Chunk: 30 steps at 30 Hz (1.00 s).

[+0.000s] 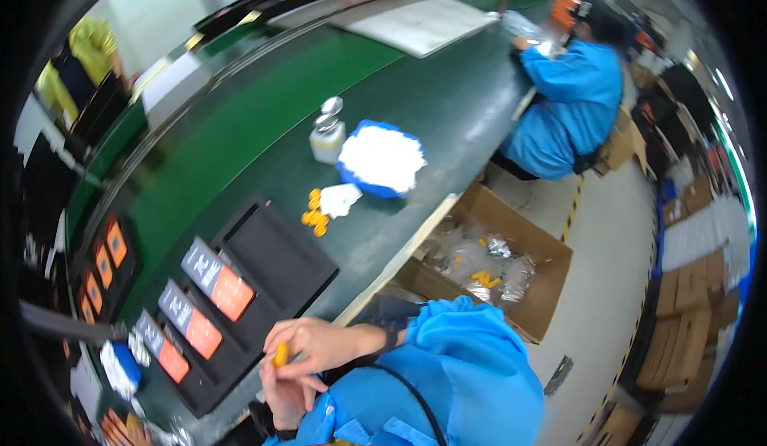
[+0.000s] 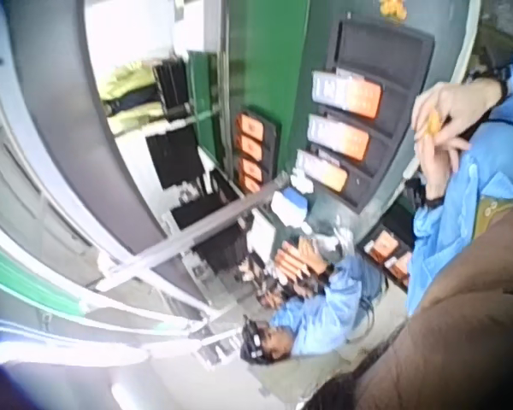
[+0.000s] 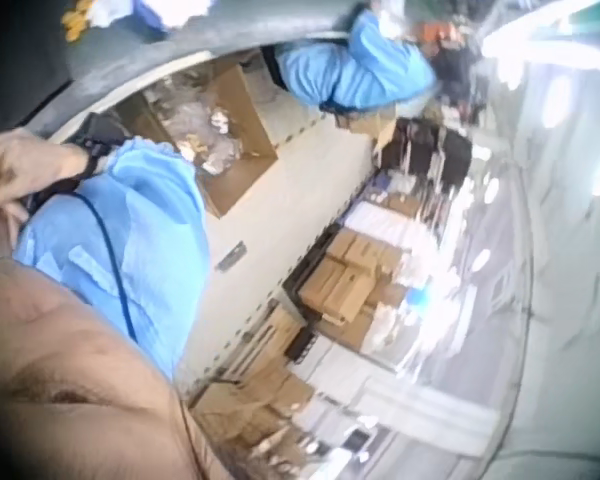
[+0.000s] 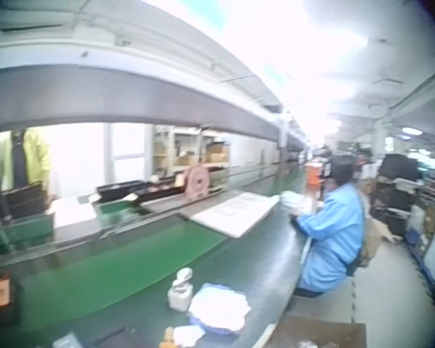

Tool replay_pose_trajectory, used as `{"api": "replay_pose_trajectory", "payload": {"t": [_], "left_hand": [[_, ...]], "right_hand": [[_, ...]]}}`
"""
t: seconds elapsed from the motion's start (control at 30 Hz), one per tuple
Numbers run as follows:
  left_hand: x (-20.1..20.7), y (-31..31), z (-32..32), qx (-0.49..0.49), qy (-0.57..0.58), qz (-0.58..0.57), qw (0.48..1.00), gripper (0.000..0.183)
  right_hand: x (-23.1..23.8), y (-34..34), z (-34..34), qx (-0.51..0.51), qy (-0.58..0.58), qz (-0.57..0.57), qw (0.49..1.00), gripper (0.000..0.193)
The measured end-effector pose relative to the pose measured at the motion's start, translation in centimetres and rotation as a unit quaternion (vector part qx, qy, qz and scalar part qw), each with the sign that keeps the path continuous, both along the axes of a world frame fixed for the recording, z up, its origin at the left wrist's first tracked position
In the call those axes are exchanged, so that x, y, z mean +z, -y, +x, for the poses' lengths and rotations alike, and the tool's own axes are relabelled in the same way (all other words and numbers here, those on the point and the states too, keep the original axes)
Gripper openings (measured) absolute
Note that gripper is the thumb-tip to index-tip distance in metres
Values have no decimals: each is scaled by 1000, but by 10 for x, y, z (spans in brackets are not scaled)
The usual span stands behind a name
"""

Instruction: Cleaning smartphone screens and applying protective labels on an electronics assembly line.

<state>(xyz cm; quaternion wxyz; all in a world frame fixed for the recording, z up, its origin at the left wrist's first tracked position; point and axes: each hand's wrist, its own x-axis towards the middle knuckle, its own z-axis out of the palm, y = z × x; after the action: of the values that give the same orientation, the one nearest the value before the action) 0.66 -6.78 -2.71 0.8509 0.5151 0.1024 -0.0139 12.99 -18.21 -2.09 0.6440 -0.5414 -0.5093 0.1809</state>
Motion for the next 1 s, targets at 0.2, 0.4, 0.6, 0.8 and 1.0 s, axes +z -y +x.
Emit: {"api": "replay_pose_trajectory", "payload": {"t": [0.2,0.4,0.6,0.8,1.0], "left_hand": [[-20,-27,-1,-102,10,-189,977,58],[2,-11,-2,131,-184,-35,973,69],[34,3,8,2,172,537,826,54],[49,12,11,-31,-49,563,824,50],[0,5,17,37,113,588,800,35]], "right_hand": [[1,-4,-2,4,-36,-11,999,23],[1,-3,4,-40,-66,9,997,22],[1,-2,-8,-13,-61,-21,998,23],[3,2,3,28,-101,-36,994,22],[-5,0,-3,-16,-47,-27,998,26]]}}
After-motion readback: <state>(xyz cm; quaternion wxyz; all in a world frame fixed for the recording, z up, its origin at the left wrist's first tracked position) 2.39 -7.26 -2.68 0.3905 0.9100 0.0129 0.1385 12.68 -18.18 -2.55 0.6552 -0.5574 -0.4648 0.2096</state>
